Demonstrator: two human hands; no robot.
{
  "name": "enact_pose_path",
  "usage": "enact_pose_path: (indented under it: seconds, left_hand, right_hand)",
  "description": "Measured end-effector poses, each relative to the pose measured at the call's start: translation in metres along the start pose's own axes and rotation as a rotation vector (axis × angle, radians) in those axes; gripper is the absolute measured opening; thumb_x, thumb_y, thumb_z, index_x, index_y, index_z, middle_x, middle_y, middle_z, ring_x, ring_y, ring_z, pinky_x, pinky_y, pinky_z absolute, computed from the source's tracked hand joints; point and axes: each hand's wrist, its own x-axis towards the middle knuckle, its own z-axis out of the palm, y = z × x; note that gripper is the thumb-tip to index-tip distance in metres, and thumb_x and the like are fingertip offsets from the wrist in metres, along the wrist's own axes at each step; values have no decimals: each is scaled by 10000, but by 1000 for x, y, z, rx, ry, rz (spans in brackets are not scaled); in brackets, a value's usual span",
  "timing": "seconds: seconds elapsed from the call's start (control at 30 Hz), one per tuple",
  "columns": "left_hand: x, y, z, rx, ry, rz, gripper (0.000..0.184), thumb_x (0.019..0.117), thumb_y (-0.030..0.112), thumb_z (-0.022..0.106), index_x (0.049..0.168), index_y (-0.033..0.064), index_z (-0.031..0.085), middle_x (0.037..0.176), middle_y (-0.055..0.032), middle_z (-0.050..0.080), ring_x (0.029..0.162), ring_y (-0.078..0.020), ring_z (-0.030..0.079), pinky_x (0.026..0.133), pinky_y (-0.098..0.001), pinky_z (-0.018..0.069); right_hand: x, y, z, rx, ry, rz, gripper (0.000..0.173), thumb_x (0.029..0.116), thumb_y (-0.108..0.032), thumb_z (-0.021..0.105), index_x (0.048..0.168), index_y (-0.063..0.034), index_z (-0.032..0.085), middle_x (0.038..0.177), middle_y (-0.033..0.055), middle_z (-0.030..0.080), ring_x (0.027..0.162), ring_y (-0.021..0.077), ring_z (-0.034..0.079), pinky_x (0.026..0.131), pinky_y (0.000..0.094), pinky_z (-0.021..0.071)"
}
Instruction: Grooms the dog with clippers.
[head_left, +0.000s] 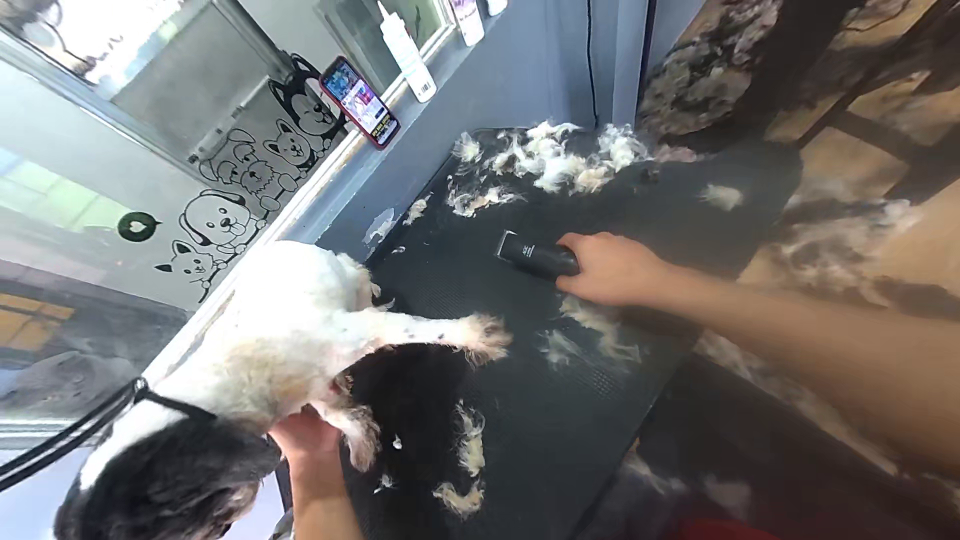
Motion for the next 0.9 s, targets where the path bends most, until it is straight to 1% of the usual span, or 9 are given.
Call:
enact_pose_path:
  seconds: [0.1,0.23,0.3,0.4,0.5,0.53,0.63,0.77,0.9]
  left_hand:
    - [-3,-16,-12,7,-15,-30,576,974,626,353,1058,124,621,907,-118,723,810,-244,714,684,-417,610]
    - [-8,-17,-20,334,-100,-247,137,818,129,612,856,13,675,750,-129,700,668,-239,701,650,-390,609]
    - [-7,-9,-22,419,-257,-400,143,837,167,617,786,81,720,779,-77,728,734,-189,708,731,-357,597]
    - [-10,-4,-31,118,-685,-508,274,944,301,640,1060,101,787,1125,-60,748,1004,-152,702,951,-324,546]
    - [-16,-6,1,121,-549,-250,197,892,328,678,895,174,801,926,4,756,878,-110,710,883,-300,567]
    - [-16,-11,5,138,-532,-241,169,862,301,693,853,169,797,914,-20,758,879,-141,719,858,-324,577]
    - [-11,-31,32,-91,-784,-344,203,873,263,693,860,79,779,1286,-218,685,1289,-406,593,1153,-552,403]
    - [-40,-36,85,-304,-945,-487,257,840,380,718,856,124,732,1066,-100,693,963,-284,657,867,-486,520]
    - [-86,10,162,-526,-772,-435,258,847,279,756,1009,78,758,1120,-133,687,819,-250,676,648,-383,567]
  right_hand:
    - [-1,-3,-2,-39,-15,8,506,896,-432,709,1301,-146,612,951,126,701,911,343,693,738,586,549]
    - [0,-7,-2,-86,-27,6,512,896,-447,706,1305,-153,614,950,112,707,902,330,698,741,570,555]
    - [0,-7,-2,-82,-27,-5,513,898,-450,708,1302,-147,615,948,117,709,896,335,698,743,579,554]
    - [-2,-7,-2,-64,-19,-13,528,889,-455,711,1305,-143,618,934,116,711,885,337,700,735,588,556]
    - [-1,-5,-4,-58,-21,-5,516,899,-454,706,1304,-149,615,945,106,712,900,329,701,753,577,557]
    - [-1,-4,-2,-57,-22,-12,518,897,-454,708,1306,-149,615,946,109,713,901,333,702,753,580,558]
    - [0,-3,-1,-64,-7,-30,498,891,-468,702,1273,-159,622,920,94,708,878,316,701,730,564,559]
    - [-2,3,2,-28,6,-27,509,879,-483,687,1277,-172,626,956,87,719,918,302,705,765,560,564]
    - [-5,4,-4,21,-49,-13,536,905,-483,654,1322,-150,605,1053,119,714,1014,330,691,852,575,548]
